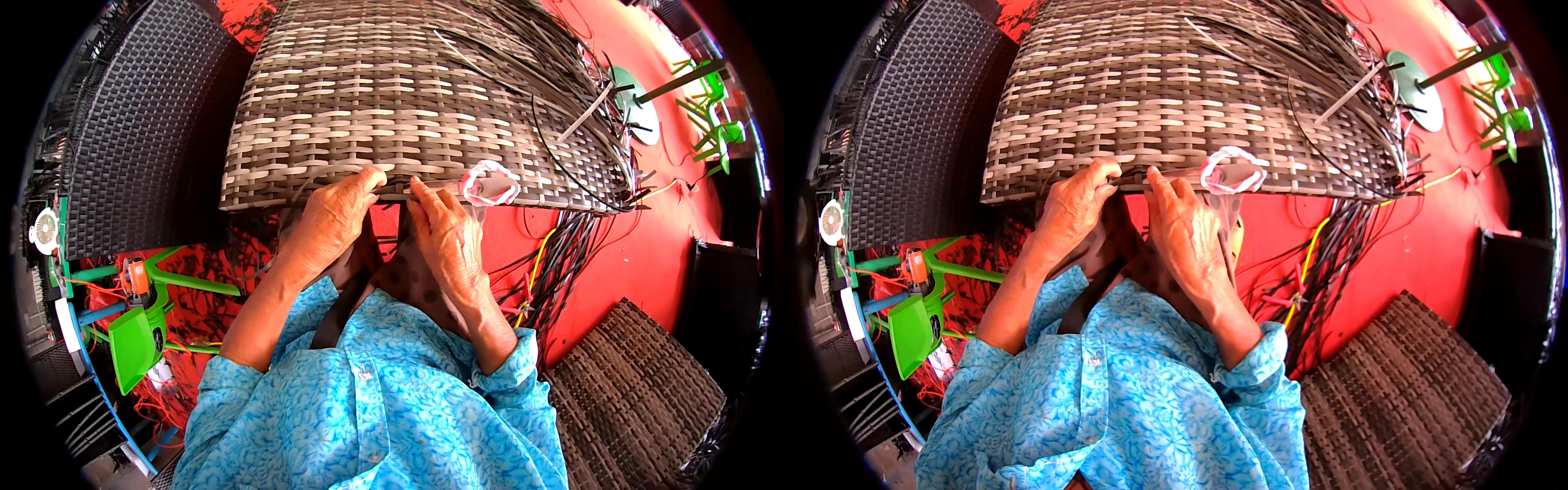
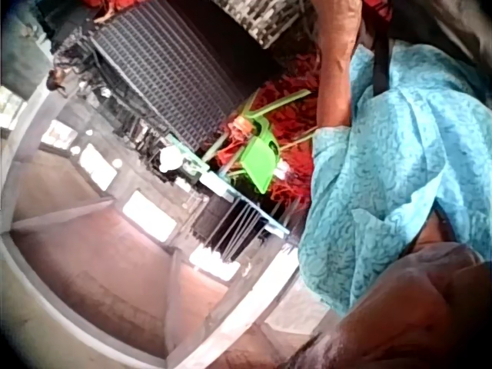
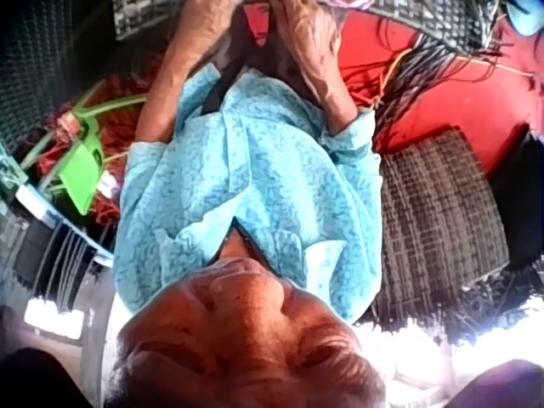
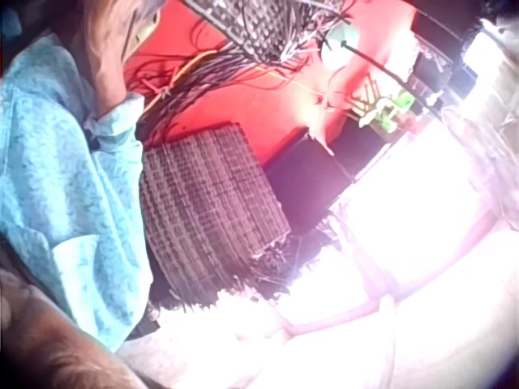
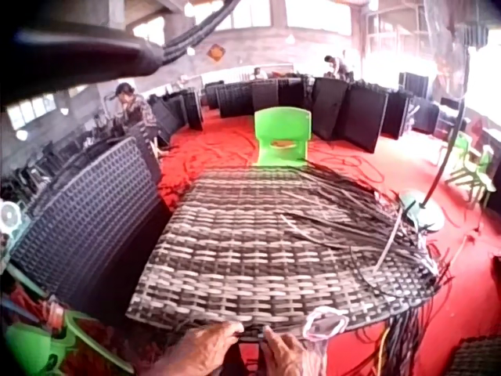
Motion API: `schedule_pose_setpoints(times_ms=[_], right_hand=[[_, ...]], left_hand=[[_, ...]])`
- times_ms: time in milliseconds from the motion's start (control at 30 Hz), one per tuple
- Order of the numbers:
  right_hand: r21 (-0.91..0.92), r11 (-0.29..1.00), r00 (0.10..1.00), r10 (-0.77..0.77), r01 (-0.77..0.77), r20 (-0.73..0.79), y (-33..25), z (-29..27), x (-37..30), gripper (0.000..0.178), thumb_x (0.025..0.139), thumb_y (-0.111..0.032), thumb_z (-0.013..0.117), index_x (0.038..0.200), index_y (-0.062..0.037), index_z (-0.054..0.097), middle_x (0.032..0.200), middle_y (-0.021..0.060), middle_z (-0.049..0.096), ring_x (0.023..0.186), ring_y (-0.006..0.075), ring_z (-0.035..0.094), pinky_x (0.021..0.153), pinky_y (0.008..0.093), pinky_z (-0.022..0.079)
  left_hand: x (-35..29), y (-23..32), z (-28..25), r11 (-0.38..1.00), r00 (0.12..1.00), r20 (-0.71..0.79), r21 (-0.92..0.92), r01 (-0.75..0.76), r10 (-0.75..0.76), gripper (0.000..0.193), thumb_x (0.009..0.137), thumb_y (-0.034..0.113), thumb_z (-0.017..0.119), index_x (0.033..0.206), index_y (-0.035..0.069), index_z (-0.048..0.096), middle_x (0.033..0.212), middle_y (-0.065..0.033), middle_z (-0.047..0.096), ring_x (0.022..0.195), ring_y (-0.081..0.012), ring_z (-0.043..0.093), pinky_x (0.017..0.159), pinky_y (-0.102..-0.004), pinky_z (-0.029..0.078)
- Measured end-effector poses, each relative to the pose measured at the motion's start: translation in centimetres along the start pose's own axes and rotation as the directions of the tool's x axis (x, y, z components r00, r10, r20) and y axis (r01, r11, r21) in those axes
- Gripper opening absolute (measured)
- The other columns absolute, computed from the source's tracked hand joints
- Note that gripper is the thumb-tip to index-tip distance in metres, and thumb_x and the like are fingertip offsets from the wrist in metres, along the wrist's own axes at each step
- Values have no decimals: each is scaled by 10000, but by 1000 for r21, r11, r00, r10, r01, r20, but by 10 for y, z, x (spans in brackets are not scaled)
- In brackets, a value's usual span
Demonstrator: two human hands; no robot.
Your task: The person weaves synthetic wicker strips along the edge of a woven panel, tucks the ends into the weave using a metal tool, and trims the excess strands using scissors.
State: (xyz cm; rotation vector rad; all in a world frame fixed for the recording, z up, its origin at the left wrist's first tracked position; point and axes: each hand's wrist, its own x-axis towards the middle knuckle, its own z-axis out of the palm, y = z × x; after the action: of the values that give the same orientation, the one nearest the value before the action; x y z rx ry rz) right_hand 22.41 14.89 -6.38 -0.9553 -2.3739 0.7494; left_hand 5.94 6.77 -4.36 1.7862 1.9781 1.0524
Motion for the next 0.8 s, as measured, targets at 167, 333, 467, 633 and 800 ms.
schedule_pose_setpoints(times_ms=[167, 333, 467, 633, 800], right_hand=[[87, 996, 1000, 27, -25, -15, -19, 9, -3, 341, 852, -120, 621, 1187, -82, 567, 905, 147, 602, 744, 350, 614, 620, 409, 501], [179, 983, 990, 52, -28, -132, -10, 21, 8, 355, 855, -95, 633, 1198, -50, 555, 877, 131, 603, 694, 272, 592, 609, 363, 487], [96, 995, 985, -19, 36, -170, -4, 12, -14, 332, 853, -95, 636, 1174, -40, 571, 814, 119, 597, 644, 248, 571, 595, 339, 475], [165, 986, 989, 54, -30, -139, -9, 14, -8, 237, 868, -119, 622, 1079, -14, 598, 782, 131, 607, 643, 229, 574, 581, 315, 465], [508, 815, 937, 347, -278, -44, -10, 18, 3, 223, 860, -210, 668, 915, 4, 633, 639, 12, 579, 558, 61, 505, 499, 234, 425]], left_hand=[[0, -2, 2, 984, 999, 32, 176, -31, 26, 216, 844, 35, 565, 1053, 57, 519, 916, -158, 653, 830, -339, 641, 686, -406, 523], [1, -8, -2, 959, 991, -58, 264, -105, 124, 232, 834, 99, 550, 1061, 52, 546, 755, -109, 591, 702, -283, 624, 603, -380, 505], [-26, 6, 5, 896, 972, -100, 417, -152, 211, 324, 783, 114, 577, 1105, 117, 606, 934, -93, 592, 848, -271, 613, 723, -374, 509], [-23, 1, 2, 899, 977, -80, 412, -146, 195, 281, 760, 94, 551, 1036, 72, 600, 902, -75, 552, 842, -245, 586, 752, -347, 490], [-18, -4, 2, 924, 976, -54, 339, -179, 209, 129, 776, 121, 574, 889, 69, 537, 892, -72, 512, 839, -228, 575, 747, -345, 483]])
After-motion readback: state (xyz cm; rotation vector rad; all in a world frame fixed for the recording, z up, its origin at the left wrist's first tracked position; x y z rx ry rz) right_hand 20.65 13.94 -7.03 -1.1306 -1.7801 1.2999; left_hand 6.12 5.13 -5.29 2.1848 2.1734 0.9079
